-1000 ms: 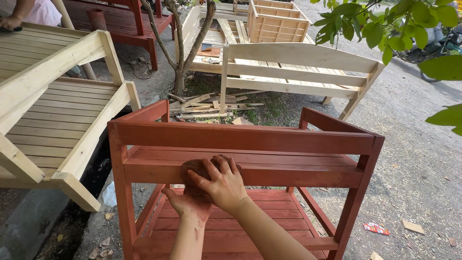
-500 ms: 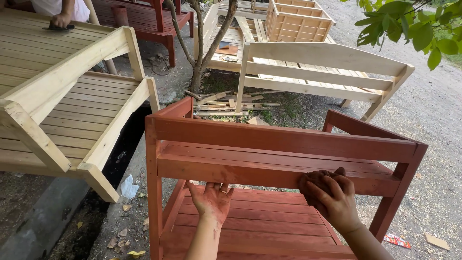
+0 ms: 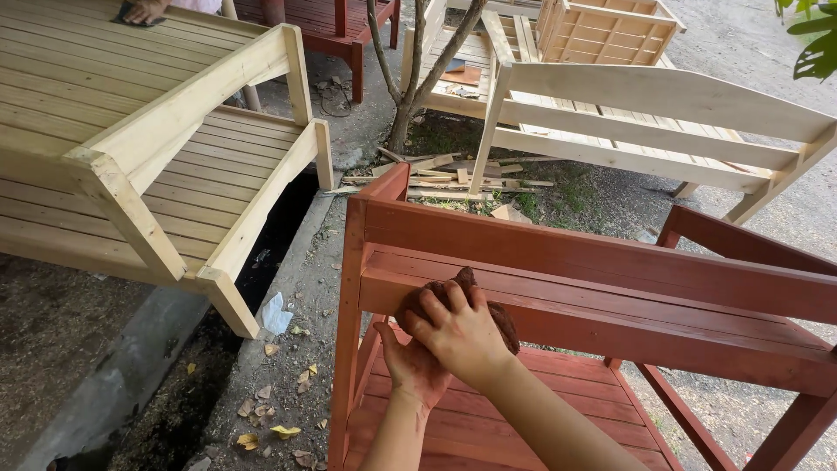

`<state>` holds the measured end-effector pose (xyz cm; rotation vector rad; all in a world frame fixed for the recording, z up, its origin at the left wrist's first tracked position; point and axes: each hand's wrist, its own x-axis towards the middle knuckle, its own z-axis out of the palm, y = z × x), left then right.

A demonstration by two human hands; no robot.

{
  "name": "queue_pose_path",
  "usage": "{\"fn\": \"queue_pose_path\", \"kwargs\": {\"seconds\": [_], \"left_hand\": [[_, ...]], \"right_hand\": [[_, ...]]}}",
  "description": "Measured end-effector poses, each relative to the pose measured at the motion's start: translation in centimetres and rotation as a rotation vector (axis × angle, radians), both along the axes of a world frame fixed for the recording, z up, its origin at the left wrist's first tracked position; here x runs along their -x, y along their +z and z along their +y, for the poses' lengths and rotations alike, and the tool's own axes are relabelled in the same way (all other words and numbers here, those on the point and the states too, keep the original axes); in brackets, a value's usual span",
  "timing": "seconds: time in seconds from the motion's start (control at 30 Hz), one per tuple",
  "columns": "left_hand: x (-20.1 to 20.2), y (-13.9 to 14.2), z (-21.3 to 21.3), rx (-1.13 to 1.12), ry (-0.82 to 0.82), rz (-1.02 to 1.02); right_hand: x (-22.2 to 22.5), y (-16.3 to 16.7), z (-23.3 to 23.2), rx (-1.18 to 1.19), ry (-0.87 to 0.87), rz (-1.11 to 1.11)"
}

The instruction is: The person wipes the surfaces of a reddish-brown wooden shelving unit with a brown cloth. They move around the unit to clean the top, sides, and shelves, then flip the unit to wipe the underside and lower shelves.

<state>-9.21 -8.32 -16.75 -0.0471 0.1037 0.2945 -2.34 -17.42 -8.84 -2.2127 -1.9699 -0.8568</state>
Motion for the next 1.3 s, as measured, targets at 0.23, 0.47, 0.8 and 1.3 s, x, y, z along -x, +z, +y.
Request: {"fn": "queue_pose_path", "kwargs": {"seconds": [0.23,0.47,0.8,1.3], "left_hand": [[0.2,0.8,0.6,-0.291,-0.011,0.152],[0.0,-2.4,1.7,-0.244,0.019,0.076],[1.8,-1.6,3.0,-0.110,-0.018,0.075],[0.5,-2.8,3.3,-0.222,-0.049,-0.018]], "right_hand": [[-4.3,0.7,-12.3,-0.105,-0.008,-0.060],[-4.6,-1.7,-12.3,-0.165,-0.071,-0.082],[4.2,1.9,9.6,0.132,0.022,0.059],[0.1,0.4,-0.9,-0.065,-0.013,0.056]]}}
